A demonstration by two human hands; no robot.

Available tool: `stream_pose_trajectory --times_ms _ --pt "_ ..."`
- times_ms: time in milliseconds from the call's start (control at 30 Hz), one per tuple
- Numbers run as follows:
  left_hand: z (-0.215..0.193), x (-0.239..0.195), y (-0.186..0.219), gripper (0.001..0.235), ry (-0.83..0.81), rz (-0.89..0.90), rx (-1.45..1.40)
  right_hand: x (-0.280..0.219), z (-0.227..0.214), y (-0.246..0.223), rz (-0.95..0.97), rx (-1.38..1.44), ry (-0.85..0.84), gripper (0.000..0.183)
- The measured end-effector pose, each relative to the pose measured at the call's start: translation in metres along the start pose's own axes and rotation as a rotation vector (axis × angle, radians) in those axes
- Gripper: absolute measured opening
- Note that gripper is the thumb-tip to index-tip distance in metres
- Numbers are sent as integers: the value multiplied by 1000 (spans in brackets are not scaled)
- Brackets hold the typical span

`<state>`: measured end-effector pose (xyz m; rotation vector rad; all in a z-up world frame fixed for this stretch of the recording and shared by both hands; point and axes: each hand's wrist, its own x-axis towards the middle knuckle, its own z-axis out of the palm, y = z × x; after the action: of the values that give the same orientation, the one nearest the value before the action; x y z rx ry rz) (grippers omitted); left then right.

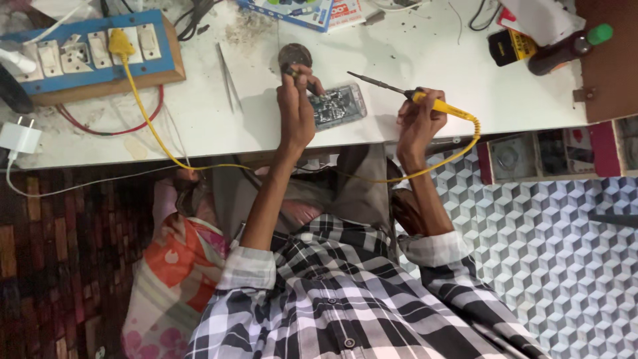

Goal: The person uses a soldering iron and solder wire to apply solder to a small circuit board held in the left hand. The person repeatedly melts solder onto the board's surface while seated at a cluttered workbench.

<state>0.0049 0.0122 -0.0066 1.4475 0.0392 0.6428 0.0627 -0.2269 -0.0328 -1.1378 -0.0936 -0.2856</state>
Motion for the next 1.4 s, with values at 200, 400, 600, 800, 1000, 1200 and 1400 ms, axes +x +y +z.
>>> stream_pose_trajectory --times_ms 200,400,600,800,1000,1200,1400 --pt "-5 9 -8 38 -92 23 -46 5 -4 -5 131 54 -17 32" --pt "0 13 10 37 -46 204 135 0 -3 -3 91 71 -28 38" --pt "20 -6 17 38 211 128 117 1 -7 3 64 97 -68 37" --pt "19 2 8 40 194 129 129 -1 -1 -2 73 69 -41 38" --pt "19 6 12 39 173 168 115 -8 2 -2 -21 -28 110 33" --pt "6 2 11 40 114 255 344 -11 3 3 8 -11 150 31" --pt "-9 3 -5 38 -26 -22 18 -11 12 -7 -14 -99 125 34"
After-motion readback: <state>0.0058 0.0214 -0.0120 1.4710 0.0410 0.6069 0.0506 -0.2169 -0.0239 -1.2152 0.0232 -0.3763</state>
